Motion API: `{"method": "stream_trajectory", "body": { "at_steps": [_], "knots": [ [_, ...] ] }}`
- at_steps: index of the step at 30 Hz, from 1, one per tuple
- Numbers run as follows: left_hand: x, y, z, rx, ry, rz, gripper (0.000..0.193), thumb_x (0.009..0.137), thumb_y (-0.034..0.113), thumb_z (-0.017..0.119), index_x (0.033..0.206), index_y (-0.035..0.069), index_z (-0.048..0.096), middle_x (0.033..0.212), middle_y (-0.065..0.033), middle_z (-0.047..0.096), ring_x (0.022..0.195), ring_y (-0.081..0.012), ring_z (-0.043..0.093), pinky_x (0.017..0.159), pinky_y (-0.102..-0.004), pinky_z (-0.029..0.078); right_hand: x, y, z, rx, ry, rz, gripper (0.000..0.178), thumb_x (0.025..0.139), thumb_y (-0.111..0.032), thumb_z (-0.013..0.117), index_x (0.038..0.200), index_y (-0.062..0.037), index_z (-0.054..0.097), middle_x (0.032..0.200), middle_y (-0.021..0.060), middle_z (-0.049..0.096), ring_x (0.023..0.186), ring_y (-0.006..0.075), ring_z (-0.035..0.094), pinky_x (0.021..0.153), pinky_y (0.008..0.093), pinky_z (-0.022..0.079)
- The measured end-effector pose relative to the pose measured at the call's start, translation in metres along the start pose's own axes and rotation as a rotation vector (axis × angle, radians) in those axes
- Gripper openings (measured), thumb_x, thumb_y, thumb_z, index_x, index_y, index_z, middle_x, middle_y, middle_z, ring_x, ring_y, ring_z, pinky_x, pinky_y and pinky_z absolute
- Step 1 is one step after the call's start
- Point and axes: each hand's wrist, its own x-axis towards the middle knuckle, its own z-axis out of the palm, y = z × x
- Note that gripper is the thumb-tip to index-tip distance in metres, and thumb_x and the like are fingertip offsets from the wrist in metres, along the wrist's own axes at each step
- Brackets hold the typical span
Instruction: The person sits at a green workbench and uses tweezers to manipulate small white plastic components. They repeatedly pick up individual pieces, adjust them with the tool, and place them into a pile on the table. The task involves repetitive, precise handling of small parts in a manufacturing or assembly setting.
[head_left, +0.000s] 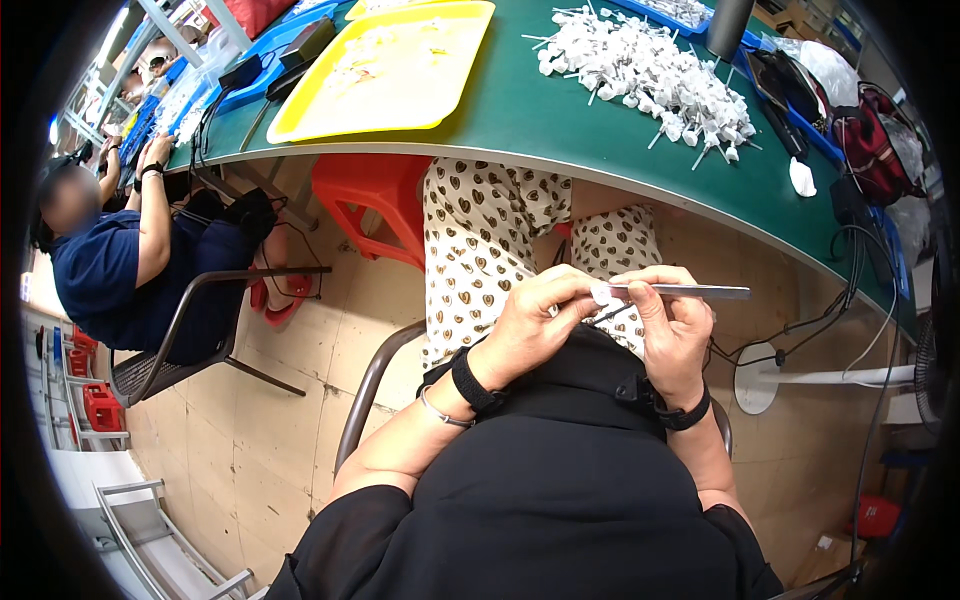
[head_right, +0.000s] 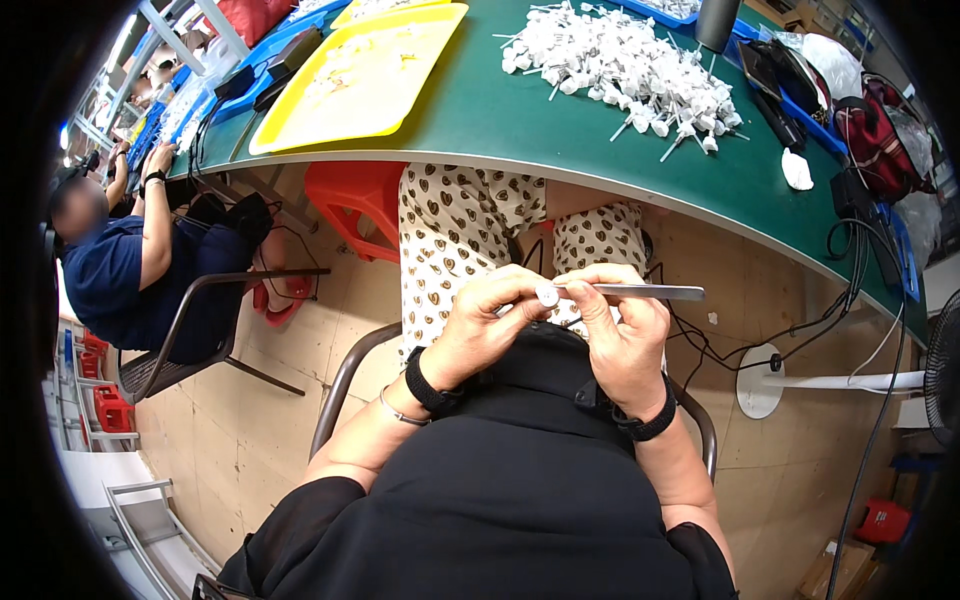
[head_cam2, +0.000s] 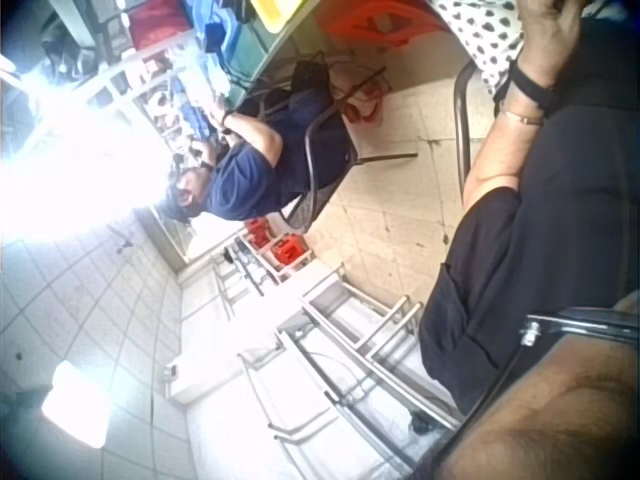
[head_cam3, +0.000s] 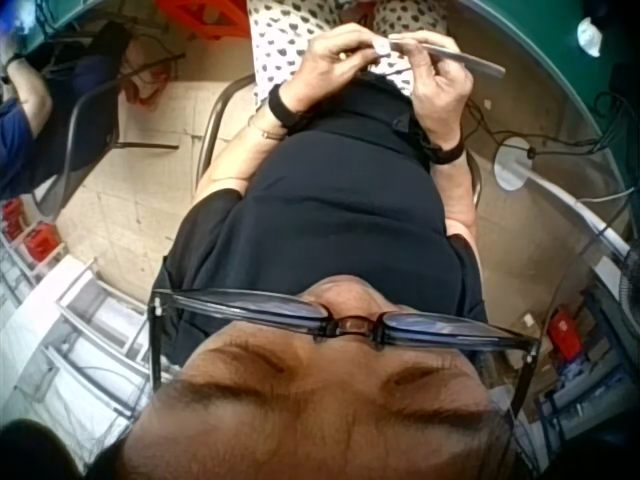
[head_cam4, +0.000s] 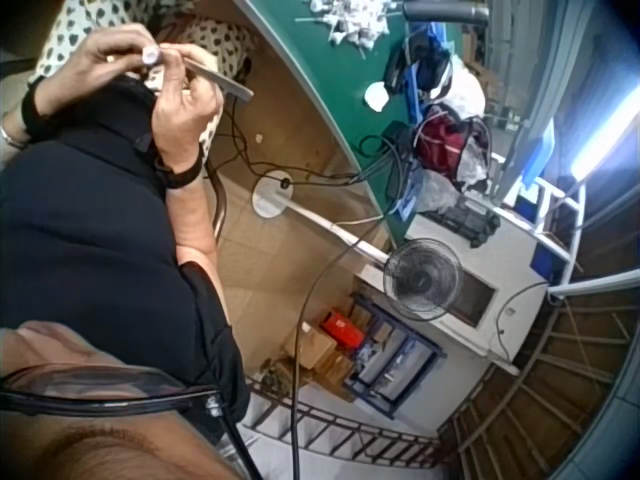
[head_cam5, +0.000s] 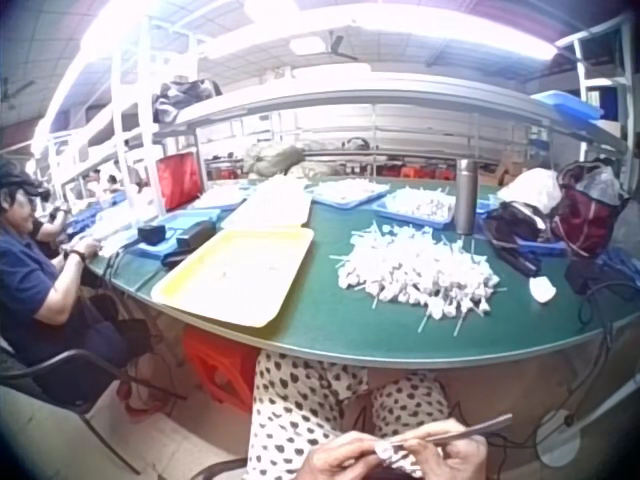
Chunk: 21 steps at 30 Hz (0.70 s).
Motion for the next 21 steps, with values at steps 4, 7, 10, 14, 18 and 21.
{"method": "stream_trajectory", "body": {
  "at_steps": [4,7,10,14,18,21],
  "knots": [
    [-0.001,-0.001,0.001,-0.029,-0.019,-0.014,0.013,0.091,-0.005,0.071,0.104,0.0,0.072,0.094,-0.0093,0.071,0.08,-0.018,0.069,0.07,-0.0287,0.057,0.001,0.002,-0.002,0.012,-0.017,-0.025,0.009,0.099,-0.005,0.068,0.101,0.0035,0.071,0.092,0.009,0.073,0.077,0.0145,0.069,0.069,0.0269,0.053],
    [-0.002,0.001,0.0,-0.048,-0.034,-0.045,0.02,0.088,-0.008,0.07,0.106,0.0,0.071,0.094,-0.011,0.071,0.08,-0.0216,0.07,0.07,-0.0304,0.057,0.0,0.002,-0.004,-0.047,-0.034,-0.036,0.008,0.099,-0.004,0.068,0.1,0.003,0.071,0.091,0.0089,0.073,0.077,0.0148,0.069,0.069,0.0271,0.053],
    [-0.002,0.0,0.001,-0.053,-0.03,-0.038,0.02,0.088,-0.009,0.07,0.106,-0.001,0.071,0.094,-0.011,0.07,0.079,-0.0215,0.07,0.07,-0.0302,0.057,0.002,0.001,-0.004,-0.105,-0.034,-0.056,0.007,0.098,-0.003,0.068,0.099,0.0029,0.071,0.09,0.0092,0.073,0.075,0.0154,0.069,0.068,0.0276,0.053],
    [-0.002,0.001,0.0,-0.034,-0.047,-0.038,0.015,0.092,-0.006,0.068,0.106,-0.001,0.071,0.094,-0.0096,0.069,0.079,-0.0179,0.069,0.07,-0.0287,0.057,0.002,-0.003,-0.005,-0.203,-0.07,-0.096,0.005,0.097,-0.003,0.069,0.099,0.0014,0.071,0.088,0.0091,0.072,0.072,0.017,0.069,0.066,0.0291,0.053],
    [-0.003,-0.003,0.0,-0.026,-0.058,-0.039,0.012,0.094,-0.005,0.067,0.106,-0.002,0.071,0.093,-0.009,0.068,0.079,-0.0164,0.068,0.07,-0.028,0.056,0.006,-0.001,-0.006,-0.254,-0.121,-0.206,0.006,0.096,-0.005,0.071,0.1,-0.0005,0.07,0.087,0.0094,0.072,0.071,0.019,0.069,0.064,0.0306,0.054],
    [-0.004,-0.004,0.0,0.006,-0.071,-0.014,0.013,0.095,-0.005,0.067,0.106,-0.002,0.071,0.093,-0.009,0.068,0.078,-0.0166,0.067,0.07,-0.0283,0.055,0.011,-0.005,-0.009,-0.344,-0.187,-0.265,0.006,0.095,-0.005,0.072,0.099,-0.0011,0.07,0.086,0.0101,0.072,0.071,0.0201,0.069,0.063,0.0309,0.054]
  ]
}}
